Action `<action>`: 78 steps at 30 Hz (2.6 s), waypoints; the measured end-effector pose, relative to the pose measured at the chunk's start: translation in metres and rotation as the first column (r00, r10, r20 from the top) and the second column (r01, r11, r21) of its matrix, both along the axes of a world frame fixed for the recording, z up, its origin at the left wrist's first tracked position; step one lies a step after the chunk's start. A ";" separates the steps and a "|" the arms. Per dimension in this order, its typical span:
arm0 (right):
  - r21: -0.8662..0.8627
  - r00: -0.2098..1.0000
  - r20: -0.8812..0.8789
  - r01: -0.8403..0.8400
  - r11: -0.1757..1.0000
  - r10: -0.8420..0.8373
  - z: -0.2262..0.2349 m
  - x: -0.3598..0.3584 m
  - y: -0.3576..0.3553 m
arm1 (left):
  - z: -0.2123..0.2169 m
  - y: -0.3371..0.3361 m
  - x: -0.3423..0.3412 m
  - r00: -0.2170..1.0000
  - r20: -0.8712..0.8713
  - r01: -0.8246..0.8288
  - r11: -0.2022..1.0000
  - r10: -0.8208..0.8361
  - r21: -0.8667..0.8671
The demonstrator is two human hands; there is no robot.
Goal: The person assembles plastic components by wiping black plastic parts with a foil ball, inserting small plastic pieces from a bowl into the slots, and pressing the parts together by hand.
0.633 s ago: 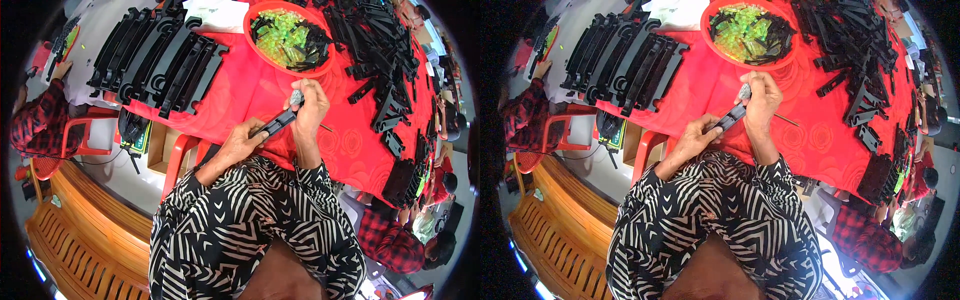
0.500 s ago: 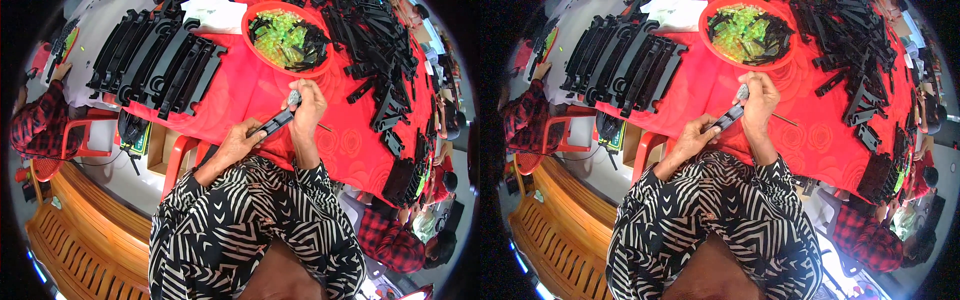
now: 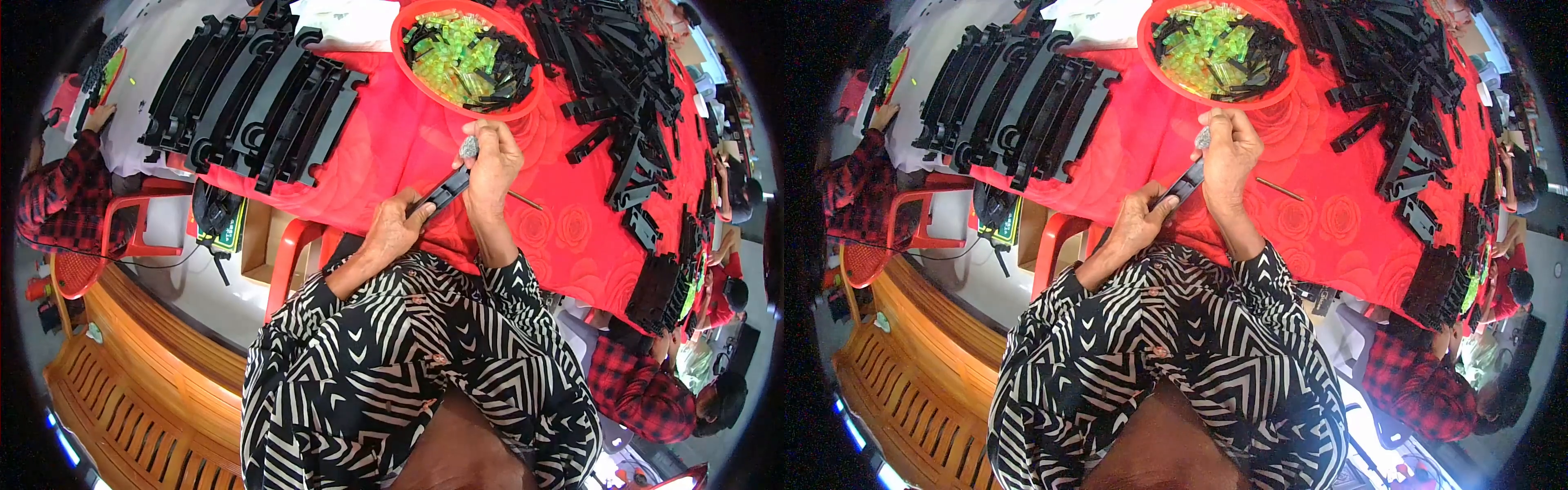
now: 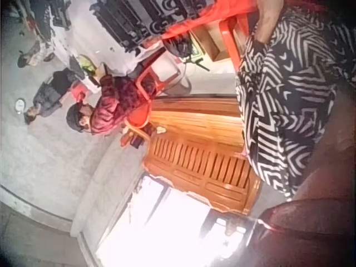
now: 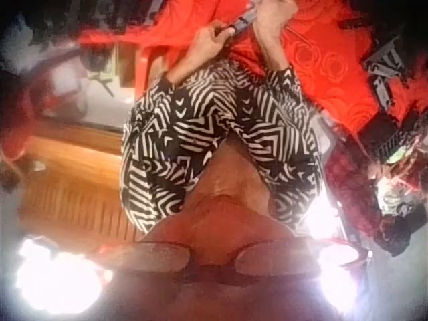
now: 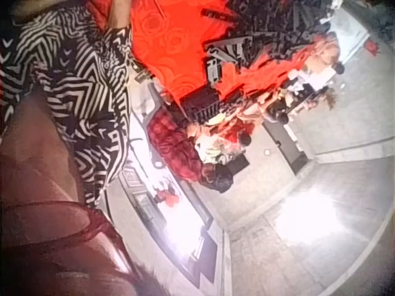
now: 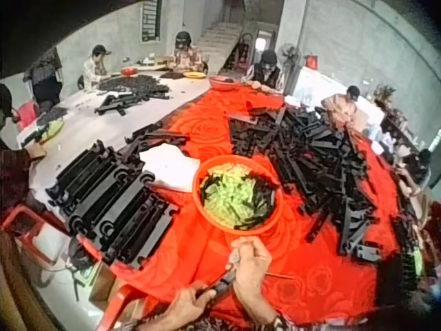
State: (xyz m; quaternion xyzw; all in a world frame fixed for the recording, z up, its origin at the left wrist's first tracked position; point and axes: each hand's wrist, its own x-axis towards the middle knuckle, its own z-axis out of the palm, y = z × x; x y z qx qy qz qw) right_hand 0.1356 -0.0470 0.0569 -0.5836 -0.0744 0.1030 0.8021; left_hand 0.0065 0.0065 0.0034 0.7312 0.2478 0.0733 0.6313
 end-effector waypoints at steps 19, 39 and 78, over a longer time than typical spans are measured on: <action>-0.007 0.988 -0.043 -0.147 0.989 0.146 -0.005 -0.009 0.002 | 0.001 0.004 0.004 0.999 0.007 0.051 0.915 -0.052 -0.401; -0.660 0.501 0.654 0.012 0.751 0.566 0.012 -0.012 -0.053 | 0.025 0.001 -0.015 0.995 -0.083 0.012 0.894 -0.055 -0.448; -0.935 0.501 0.230 -0.123 0.332 0.834 0.017 -0.027 -0.042 | 0.027 0.004 -0.017 0.994 0.052 0.108 0.853 -0.095 -0.510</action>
